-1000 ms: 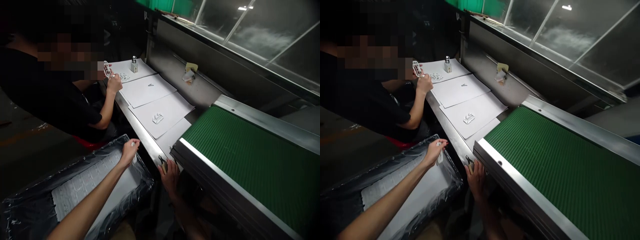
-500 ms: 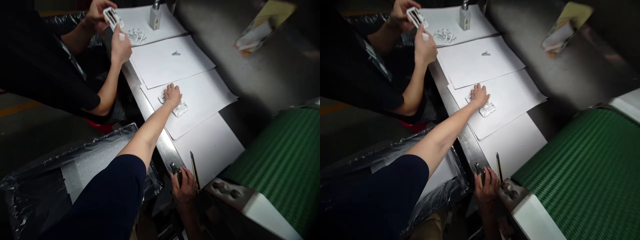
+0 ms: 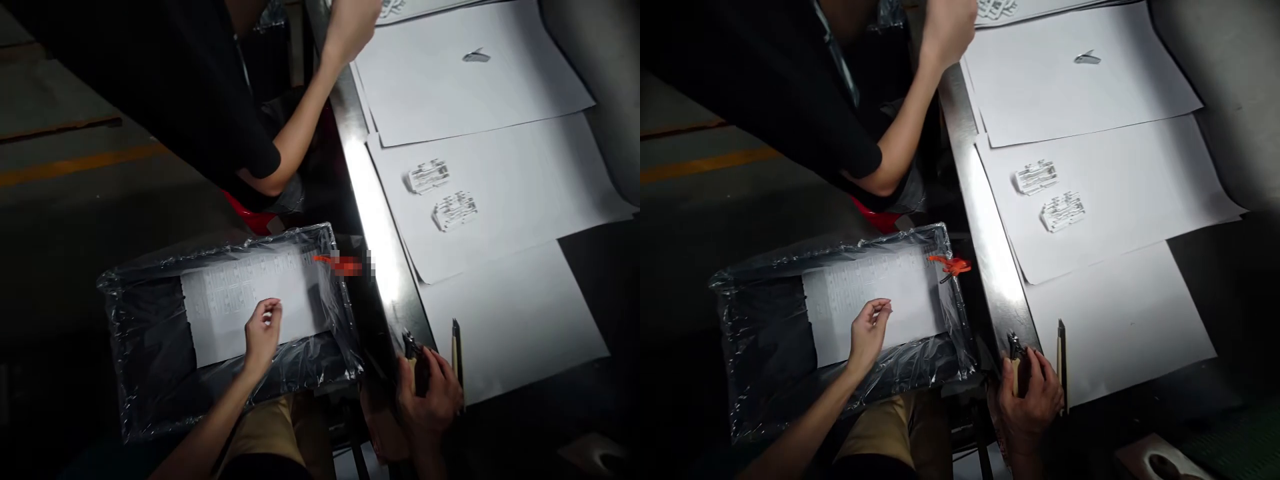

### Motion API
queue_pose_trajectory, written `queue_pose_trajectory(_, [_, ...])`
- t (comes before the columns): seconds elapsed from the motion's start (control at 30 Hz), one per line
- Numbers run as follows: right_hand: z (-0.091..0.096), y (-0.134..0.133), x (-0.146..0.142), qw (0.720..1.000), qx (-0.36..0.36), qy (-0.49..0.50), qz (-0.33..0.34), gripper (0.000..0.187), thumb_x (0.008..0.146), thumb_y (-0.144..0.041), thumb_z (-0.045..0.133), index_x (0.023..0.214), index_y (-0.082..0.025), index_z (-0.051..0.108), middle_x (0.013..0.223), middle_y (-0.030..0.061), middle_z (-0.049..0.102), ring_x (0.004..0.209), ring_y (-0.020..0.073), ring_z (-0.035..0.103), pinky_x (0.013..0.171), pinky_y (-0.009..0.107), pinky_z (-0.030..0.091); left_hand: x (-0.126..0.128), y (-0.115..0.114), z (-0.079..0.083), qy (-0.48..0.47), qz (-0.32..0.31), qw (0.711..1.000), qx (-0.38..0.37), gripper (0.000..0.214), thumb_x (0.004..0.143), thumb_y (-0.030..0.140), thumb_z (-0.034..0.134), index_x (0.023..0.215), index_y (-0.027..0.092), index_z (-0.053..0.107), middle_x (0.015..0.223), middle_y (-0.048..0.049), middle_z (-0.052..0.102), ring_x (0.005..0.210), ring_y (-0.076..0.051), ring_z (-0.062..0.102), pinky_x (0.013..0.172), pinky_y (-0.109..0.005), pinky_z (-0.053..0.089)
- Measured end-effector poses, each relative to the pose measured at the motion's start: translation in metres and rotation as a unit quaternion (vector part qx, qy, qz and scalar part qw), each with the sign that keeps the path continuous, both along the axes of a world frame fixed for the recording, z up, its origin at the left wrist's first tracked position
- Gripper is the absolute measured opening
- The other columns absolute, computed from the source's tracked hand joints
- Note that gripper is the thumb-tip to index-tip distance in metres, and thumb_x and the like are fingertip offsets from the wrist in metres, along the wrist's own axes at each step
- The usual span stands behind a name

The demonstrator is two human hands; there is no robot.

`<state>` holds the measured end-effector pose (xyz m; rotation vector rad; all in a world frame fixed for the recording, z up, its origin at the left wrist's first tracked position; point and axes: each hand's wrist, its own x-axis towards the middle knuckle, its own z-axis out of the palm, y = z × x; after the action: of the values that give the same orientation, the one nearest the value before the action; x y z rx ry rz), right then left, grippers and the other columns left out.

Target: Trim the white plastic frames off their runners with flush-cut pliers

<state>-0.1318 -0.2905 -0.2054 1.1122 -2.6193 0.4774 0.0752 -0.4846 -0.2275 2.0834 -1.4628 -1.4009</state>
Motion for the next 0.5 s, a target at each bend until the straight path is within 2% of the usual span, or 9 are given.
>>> queue_pose_trajectory(0.07, [0.0, 0.0, -0.001, 1.0, 0.002, -0.005, 0.01, 0.042, 0.074, -0.032, 0.068, 0.109, -0.01, 0.06, 0.103, 0.0175, 0.063, 0.096, 0.0317, 0.059, 0.083, 0.046, 0.045, 0.041, -0.003, -0.05, -0.091, 0.029, 0.995, 0.038, 0.018, 0.083, 0.024, 0.054, 0.097, 0.014, 0.059, 0.095, -0.0103, 0.062, 0.094, -0.026, 0.058, 0.088, -0.044, 0.043])
queue_pose_trajectory(0.13, [0.0, 0.001, -0.003, 1.0, 0.0, -0.009, 0.019, 0.043, 0.075, -0.033, 0.067, 0.11, -0.01, 0.059, 0.104, 0.018, 0.063, 0.097, 0.0322, 0.059, 0.084, 0.048, 0.044, 0.07, -0.012, -0.091, -0.168, 0.052, 0.982, 0.061, 0.023, 0.084, 0.025, 0.056, 0.103, 0.012, 0.057, 0.107, -0.0105, 0.058, 0.102, -0.026, 0.054, 0.092, -0.048, 0.039])
queue_pose_trajectory(0.23, [0.003, 0.003, -0.003, 0.999, -0.017, -0.009, 0.026, 0.048, 0.075, -0.035, 0.066, 0.115, -0.009, 0.057, 0.109, 0.0199, 0.061, 0.1, 0.0337, 0.058, 0.086, 0.051, 0.043, 0.09, -0.027, -0.134, -0.246, 0.073, 0.964, 0.071, 0.037, 0.084, 0.033, 0.056, 0.116, 0.015, 0.05, 0.126, -0.0117, 0.047, 0.115, -0.029, 0.044, 0.095, -0.051, 0.036])
queue_pose_trajectory(0.37, [0.015, 0.005, 0.007, 0.998, -0.057, 0.0, -0.006, 0.05, 0.075, -0.031, 0.065, 0.118, -0.009, 0.056, 0.114, 0.021, 0.059, 0.105, 0.0358, 0.055, 0.091, 0.053, 0.04, 0.087, -0.029, -0.165, -0.292, 0.075, 0.951, 0.073, 0.051, 0.082, 0.043, 0.057, 0.123, 0.015, 0.045, 0.132, -0.0135, 0.04, 0.119, -0.032, 0.039, 0.094, -0.052, 0.037])
queue_pose_trajectory(0.5, [0.031, 0.002, 0.031, 0.996, -0.078, -0.034, -0.005, 0.046, 0.075, -0.026, 0.065, 0.117, -0.01, 0.057, 0.114, 0.0201, 0.059, 0.106, 0.0351, 0.055, 0.092, 0.054, 0.04, 0.075, -0.016, -0.175, -0.298, 0.057, 0.95, 0.069, 0.048, 0.082, 0.043, 0.057, 0.119, 0.015, 0.047, 0.129, -0.0133, 0.042, 0.118, -0.031, 0.04, 0.094, -0.051, 0.037])
